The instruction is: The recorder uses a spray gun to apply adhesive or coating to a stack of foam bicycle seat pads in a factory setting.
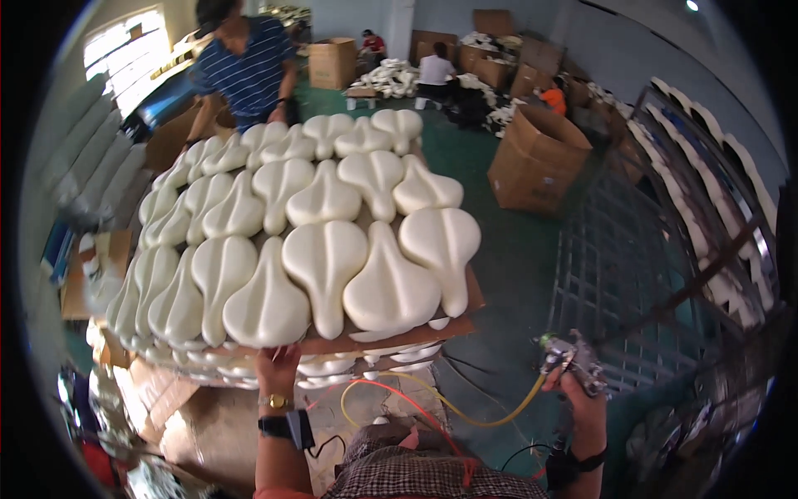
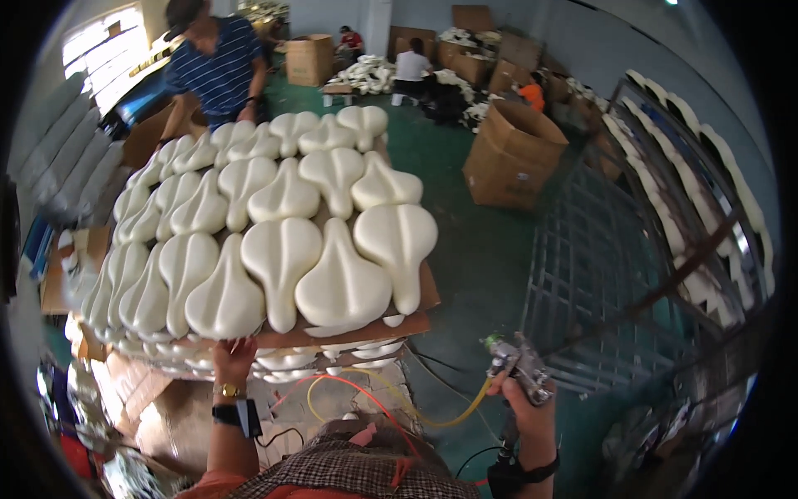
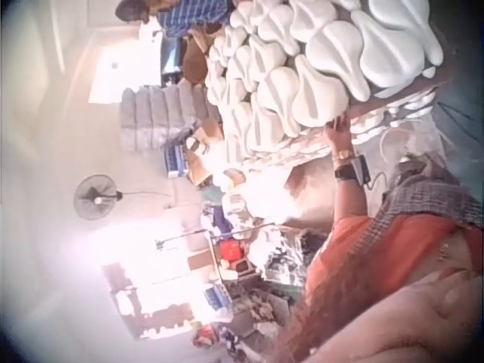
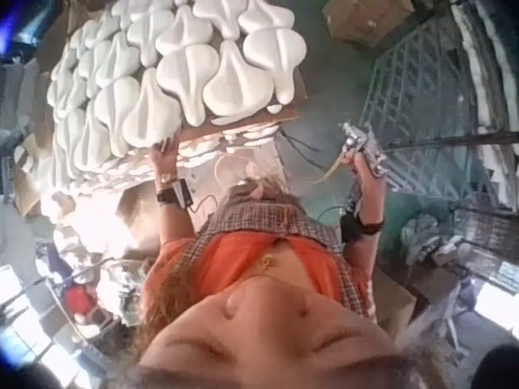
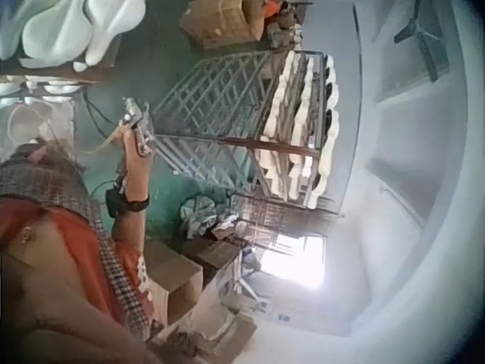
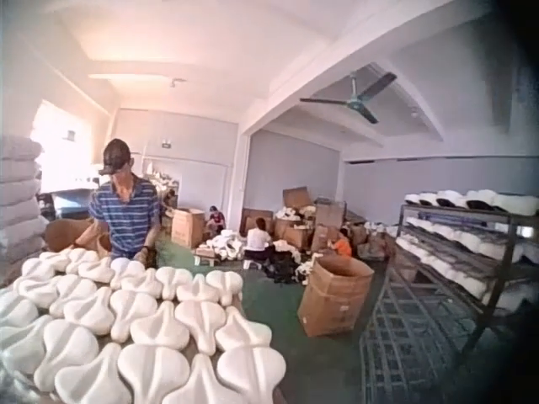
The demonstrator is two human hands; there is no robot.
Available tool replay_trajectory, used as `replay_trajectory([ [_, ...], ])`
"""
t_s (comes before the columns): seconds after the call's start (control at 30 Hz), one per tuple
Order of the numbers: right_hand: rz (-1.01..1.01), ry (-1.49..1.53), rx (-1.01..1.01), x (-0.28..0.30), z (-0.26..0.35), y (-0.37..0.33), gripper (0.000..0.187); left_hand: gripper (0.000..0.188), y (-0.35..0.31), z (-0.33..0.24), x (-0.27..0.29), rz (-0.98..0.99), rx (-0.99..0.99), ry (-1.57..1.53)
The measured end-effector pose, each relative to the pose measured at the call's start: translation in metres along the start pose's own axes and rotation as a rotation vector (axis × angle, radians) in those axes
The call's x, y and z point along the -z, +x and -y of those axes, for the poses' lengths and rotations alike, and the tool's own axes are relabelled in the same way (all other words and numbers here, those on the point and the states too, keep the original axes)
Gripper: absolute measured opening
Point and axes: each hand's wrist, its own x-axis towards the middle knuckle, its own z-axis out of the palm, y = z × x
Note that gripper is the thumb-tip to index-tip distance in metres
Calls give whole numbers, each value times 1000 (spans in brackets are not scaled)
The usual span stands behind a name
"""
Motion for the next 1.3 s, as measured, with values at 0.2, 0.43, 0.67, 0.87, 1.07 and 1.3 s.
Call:
replay_trajectory([
  [0.2,5,21,-162,30,-38,5,38,33,21,-13,19,52,1,27],
  [0.43,-116,158,-71,97,-68,-10,40,33,18,-21,0,-55,-98,29],
  [0.67,-405,130,-124,159,-114,-36,26,27,29,-7,1,-227,-109,42],
  [0.87,-605,112,-128,152,-181,-86,18,25,58,7,16,-49,-162,159],
  [1.07,-706,144,-28,119,-238,-177,13,22,94,28,31,255,-87,173],
  [1.3,-1011,248,-51,52,-260,-357,14,23,102,28,36,299,188,86],
])
